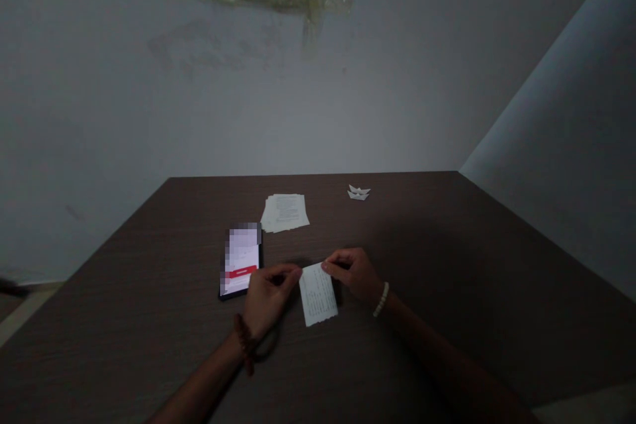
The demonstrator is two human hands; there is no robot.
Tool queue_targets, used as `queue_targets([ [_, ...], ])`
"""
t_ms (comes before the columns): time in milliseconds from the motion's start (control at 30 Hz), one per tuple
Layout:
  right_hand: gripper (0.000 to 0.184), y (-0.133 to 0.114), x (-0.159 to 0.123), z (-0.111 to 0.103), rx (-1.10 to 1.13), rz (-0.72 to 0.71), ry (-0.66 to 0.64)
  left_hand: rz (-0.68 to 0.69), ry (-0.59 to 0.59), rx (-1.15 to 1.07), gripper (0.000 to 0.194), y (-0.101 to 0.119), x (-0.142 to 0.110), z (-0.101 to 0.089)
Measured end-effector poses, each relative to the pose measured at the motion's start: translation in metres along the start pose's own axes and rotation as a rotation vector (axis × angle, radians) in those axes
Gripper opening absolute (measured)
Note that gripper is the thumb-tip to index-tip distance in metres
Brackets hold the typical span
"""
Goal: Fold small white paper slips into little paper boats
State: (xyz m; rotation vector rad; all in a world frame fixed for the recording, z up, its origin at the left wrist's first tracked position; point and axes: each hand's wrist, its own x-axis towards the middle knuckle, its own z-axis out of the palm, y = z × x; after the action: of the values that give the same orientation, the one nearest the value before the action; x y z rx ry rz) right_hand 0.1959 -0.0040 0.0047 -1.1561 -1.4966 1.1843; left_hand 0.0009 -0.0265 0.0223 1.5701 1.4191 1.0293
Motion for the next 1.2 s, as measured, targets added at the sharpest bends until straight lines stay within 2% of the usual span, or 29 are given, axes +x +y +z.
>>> queue_targets([
  [133, 0.017, 0.005, 0.001, -0.003, -0.033, -0.050, -0.028, 0.020, 0.014, 0.023, 0.024, -0.002, 0.004, -0.001],
  [567, 0.017, 0.006, 0.001, -0.002, -0.066, -0.072, 0.019, 0.012, -0.033, -0.020, 0.028, -0.001, 0.001, 0.002],
  [867, 0.017, 0.004, 0.000, -0.002, -0.108, -0.096, 0.004, 0.036, 0.012, 0.041, 0.026, -0.002, 0.001, 0.001],
  [1000, 0.019, 0.009, 0.000, 0.001, -0.200, -0.115, -0.009, 0.154, 0.019, 0.225, 0.026, -0.010, 0.003, 0.001],
  [1200, 0.012, 0.013, 0.000, 0.004, -0.565, -0.230, 0.031, 0.369, -0.004, 0.612, 0.023, -0.021, 0.008, 0.004],
])
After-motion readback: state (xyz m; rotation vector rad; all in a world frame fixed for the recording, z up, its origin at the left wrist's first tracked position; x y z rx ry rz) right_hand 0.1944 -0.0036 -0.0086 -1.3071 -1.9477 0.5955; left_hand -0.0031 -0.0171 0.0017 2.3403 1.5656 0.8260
